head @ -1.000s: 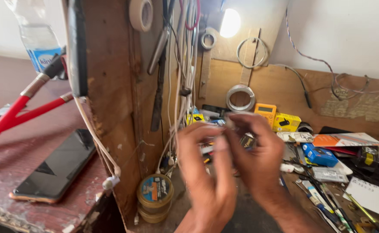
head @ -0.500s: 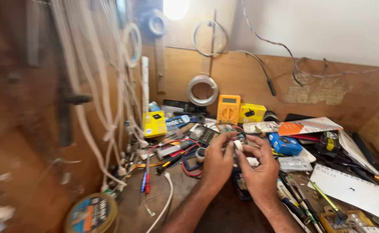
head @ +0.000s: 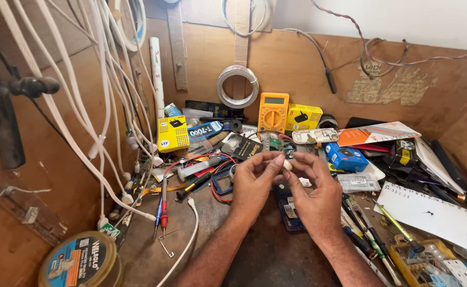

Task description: The person disassembles a blue feature phone, removes the battery, and applies adhesive tape to the internal components. They then reassemble the phone and press the power button to test it.

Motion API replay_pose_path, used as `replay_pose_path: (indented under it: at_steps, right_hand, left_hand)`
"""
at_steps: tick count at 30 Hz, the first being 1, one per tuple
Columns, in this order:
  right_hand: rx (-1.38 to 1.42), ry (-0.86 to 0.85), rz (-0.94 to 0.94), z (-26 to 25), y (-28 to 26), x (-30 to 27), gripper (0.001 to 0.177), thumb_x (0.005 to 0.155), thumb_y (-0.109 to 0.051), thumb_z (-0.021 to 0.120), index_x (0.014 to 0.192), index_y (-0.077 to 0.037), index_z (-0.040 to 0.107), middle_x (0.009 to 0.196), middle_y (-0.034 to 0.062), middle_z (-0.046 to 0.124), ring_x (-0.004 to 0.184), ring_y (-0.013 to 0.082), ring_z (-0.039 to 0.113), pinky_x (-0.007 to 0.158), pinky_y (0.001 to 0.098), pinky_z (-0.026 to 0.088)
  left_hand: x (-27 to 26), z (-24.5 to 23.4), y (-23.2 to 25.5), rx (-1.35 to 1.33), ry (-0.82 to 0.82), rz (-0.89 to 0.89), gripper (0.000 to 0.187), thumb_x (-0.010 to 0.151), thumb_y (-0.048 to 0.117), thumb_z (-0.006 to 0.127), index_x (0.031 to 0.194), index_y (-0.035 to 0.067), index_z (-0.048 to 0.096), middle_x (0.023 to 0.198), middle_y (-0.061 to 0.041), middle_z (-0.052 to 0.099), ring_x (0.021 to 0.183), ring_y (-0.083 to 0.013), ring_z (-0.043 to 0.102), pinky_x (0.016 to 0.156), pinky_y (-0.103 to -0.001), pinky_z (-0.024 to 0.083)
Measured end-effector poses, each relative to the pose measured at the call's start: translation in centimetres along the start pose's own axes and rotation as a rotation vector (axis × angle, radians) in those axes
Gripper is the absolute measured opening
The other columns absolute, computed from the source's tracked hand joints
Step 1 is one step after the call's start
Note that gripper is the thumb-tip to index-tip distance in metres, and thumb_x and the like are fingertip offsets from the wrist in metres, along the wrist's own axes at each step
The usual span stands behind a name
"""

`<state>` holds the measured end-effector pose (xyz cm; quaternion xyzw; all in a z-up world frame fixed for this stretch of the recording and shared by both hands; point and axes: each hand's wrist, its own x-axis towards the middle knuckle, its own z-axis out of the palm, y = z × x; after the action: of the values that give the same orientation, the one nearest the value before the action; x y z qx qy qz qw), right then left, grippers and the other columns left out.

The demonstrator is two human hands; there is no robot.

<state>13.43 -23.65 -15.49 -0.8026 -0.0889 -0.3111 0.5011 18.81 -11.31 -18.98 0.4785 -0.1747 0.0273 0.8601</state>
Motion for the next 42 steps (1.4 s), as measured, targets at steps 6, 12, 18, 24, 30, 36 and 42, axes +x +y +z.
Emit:
replay_pose_path:
  at_steps: [6,12,18,24,30,36,42]
  right_hand:
    - [0.033,0.002,-0.071,0.0,0.7,-0.4,0.034,0.089,0.0,0.072,0.122,0.002,0.063,0.109,0.0115,0.076,0.102,0.0151,0.074,0.086,0.0288,0.061]
    - [0.005,0.043,-0.069,0.0,1.1,-0.8,0.031,0.088,0.0,0.074,0.117,0.003,0.067,0.106,0.0107,0.077,0.097,0.0147,0.074,0.084,0.029,0.06]
    - [-0.011,0.057,-0.074,-0.3,0.7,-0.9,0.029,0.09,-0.001,0.074,0.117,0.002,0.068,0.105,0.0106,0.078,0.095,0.014,0.075,0.083,0.0282,0.06]
    - [-0.091,0.067,-0.126,-0.3,0.1,-1.0,0.03,0.087,-0.002,0.075,0.116,0.001,0.069,0.107,0.0098,0.078,0.094,0.0137,0.074,0.08,0.0279,0.059]
    - [-0.136,0.076,-0.113,-0.5,0.3,-1.0,0.022,0.087,-0.002,0.076,0.109,-0.001,0.074,0.102,0.0083,0.076,0.091,0.0134,0.072,0.08,0.0281,0.058]
    - [-0.179,0.1,-0.13,-0.5,0.5,-1.1,0.019,0.087,-0.003,0.077,0.106,-0.002,0.075,0.097,0.0072,0.075,0.086,0.0131,0.071,0.078,0.028,0.057]
    - [-0.041,0.096,-0.076,-0.3,0.4,-1.1,0.018,0.092,-0.005,0.073,0.11,-0.002,0.073,0.101,0.0062,0.077,0.09,0.0104,0.072,0.081,0.0265,0.057]
  left_hand:
    - [-0.3,-0.2,-0.5,-0.139,0.086,-0.132,0.028,0.098,0.016,0.068,0.115,-0.007,0.067,0.099,-0.012,0.076,0.087,-0.0173,0.074,0.08,-0.03,0.064]
    - [-1.0,0.2,-0.2,-0.155,0.053,-0.202,0.027,0.099,0.017,0.062,0.118,-0.002,0.069,0.104,-0.01,0.076,0.087,-0.0157,0.074,0.079,-0.032,0.064]
    - [-1.4,0.7,-0.2,-0.121,0.049,-0.19,0.028,0.098,0.02,0.067,0.116,-0.001,0.07,0.105,-0.01,0.075,0.091,-0.0137,0.073,0.084,-0.03,0.063]
    - [-1.0,-0.1,-0.5,-0.272,0.066,-0.27,0.029,0.098,0.021,0.068,0.113,-0.003,0.067,0.103,-0.011,0.074,0.09,-0.0183,0.073,0.084,-0.034,0.063]
    - [-0.8,-0.7,-0.6,-0.307,-0.009,-0.357,0.031,0.103,0.023,0.059,0.116,-0.003,0.066,0.102,-0.013,0.073,0.091,-0.02,0.074,0.086,-0.036,0.063]
    - [-0.8,-0.2,-1.1,-0.266,-0.001,-0.318,0.03,0.102,0.02,0.058,0.117,-0.004,0.069,0.107,-0.012,0.074,0.093,-0.0184,0.074,0.086,-0.034,0.063]
    - [-0.9,-0.3,-1.3,-0.235,0.076,-0.229,0.024,0.095,0.012,0.071,0.109,-0.007,0.072,0.102,-0.012,0.077,0.092,-0.0181,0.075,0.087,-0.03,0.062]
